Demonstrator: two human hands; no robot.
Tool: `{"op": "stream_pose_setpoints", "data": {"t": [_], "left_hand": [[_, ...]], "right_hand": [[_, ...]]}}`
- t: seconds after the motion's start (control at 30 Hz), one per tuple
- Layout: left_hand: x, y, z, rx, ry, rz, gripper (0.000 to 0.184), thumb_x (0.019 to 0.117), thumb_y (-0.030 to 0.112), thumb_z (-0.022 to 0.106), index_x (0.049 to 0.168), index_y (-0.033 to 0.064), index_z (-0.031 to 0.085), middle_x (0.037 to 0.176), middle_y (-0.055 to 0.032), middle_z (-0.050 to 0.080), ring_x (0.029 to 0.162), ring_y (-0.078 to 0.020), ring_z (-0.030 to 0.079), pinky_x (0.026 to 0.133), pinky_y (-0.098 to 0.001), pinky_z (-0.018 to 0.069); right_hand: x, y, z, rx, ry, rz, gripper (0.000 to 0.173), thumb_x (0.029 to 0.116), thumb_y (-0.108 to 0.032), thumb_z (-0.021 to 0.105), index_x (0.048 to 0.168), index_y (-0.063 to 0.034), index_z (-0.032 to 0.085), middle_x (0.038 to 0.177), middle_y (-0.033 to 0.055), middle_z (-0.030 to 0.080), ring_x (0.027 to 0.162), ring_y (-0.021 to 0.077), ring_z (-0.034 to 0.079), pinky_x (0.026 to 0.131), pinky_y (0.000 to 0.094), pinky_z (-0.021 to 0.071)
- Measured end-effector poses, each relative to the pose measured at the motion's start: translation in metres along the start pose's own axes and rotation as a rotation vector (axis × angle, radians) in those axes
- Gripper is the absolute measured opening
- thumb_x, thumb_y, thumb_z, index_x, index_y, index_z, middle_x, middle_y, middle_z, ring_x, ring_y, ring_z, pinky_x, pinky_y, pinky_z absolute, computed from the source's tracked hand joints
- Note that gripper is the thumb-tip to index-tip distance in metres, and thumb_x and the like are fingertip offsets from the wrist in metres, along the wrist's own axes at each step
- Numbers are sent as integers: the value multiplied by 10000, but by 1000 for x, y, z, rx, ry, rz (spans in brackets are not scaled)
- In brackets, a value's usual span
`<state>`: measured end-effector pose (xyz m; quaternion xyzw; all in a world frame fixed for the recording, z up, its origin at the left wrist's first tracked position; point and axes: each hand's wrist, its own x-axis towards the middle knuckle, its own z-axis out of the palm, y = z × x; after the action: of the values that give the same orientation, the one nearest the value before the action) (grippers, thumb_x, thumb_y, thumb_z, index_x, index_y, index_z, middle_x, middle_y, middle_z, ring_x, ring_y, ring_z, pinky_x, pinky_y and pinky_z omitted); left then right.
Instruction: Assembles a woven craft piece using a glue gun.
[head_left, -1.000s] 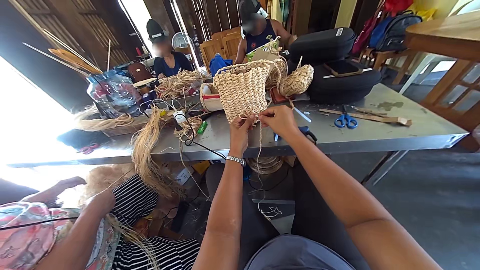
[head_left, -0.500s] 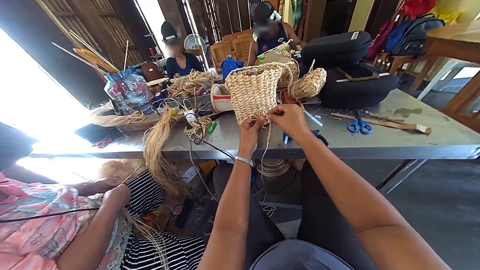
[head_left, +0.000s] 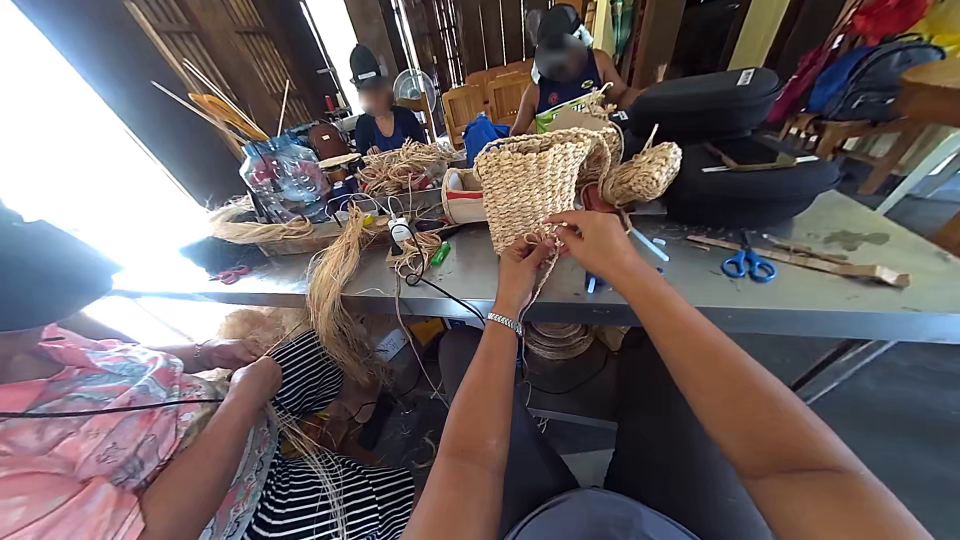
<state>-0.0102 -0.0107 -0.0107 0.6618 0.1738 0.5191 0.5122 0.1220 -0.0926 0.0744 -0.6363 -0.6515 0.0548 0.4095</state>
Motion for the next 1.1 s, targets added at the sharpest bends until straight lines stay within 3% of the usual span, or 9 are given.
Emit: {"op": "stream_pose_setpoints", "data": {"t": [0.17, 0.4, 0.63, 0.8, 1.0, 1.1], "left_hand": [[-1, 0, -1, 17, -12, -8, 61, 1001, 194, 670, 979, 140, 653, 782, 15, 611, 614, -58, 519, 572, -216, 453], [-3, -3, -4, -4, -19, -16, 72, 995, 198, 677, 955, 155, 637, 769, 17, 593, 605, -63, 510, 563, -216, 443], [-4, -2, -4, 35, -33, -30, 69, 994, 191, 677, 954, 149, 638, 760, 12, 598, 575, -54, 488, 527, -200, 416], [-6, 0, -4, 72, -39, -43, 96, 1006, 231, 660, 975, 143, 639, 744, 13, 575, 571, -57, 477, 535, -209, 415], [4, 11, 5, -46, -28, -47, 55, 1000, 119, 647, 950, 106, 627, 770, 38, 595, 626, -24, 510, 603, -180, 447], [20, -6, 5, -143, -36, -34, 27, 974, 57, 664, 963, 41, 645, 797, 11, 639, 662, -38, 559, 635, -205, 490]], "right_hand": [[1, 0, -5, 12, -54, -20, 304, 1099, -130, 479, 1321, -54, 673, 1072, 207, 726, 859, 298, 746, 836, 474, 615], [3, 0, -7, 58, -102, 45, 282, 1100, -139, 489, 1295, -21, 656, 1073, 192, 718, 858, 243, 753, 840, 419, 629], [7, 4, -19, 1, -188, 76, 250, 1066, -115, 564, 1276, -32, 671, 926, 166, 722, 722, 222, 726, 750, 406, 626], [8, 9, -19, 22, -195, 57, 248, 1036, -83, 594, 1261, -15, 674, 1033, 199, 722, 820, 273, 742, 840, 469, 619], [10, 12, -21, 43, -254, 17, 330, 1092, -79, 456, 1381, -4, 597, 1213, 206, 684, 906, 248, 747, 875, 407, 615], [10, 12, -22, 41, -259, 16, 296, 1084, -68, 475, 1331, -2, 625, 1200, 182, 691, 894, 220, 742, 865, 383, 614]]}}
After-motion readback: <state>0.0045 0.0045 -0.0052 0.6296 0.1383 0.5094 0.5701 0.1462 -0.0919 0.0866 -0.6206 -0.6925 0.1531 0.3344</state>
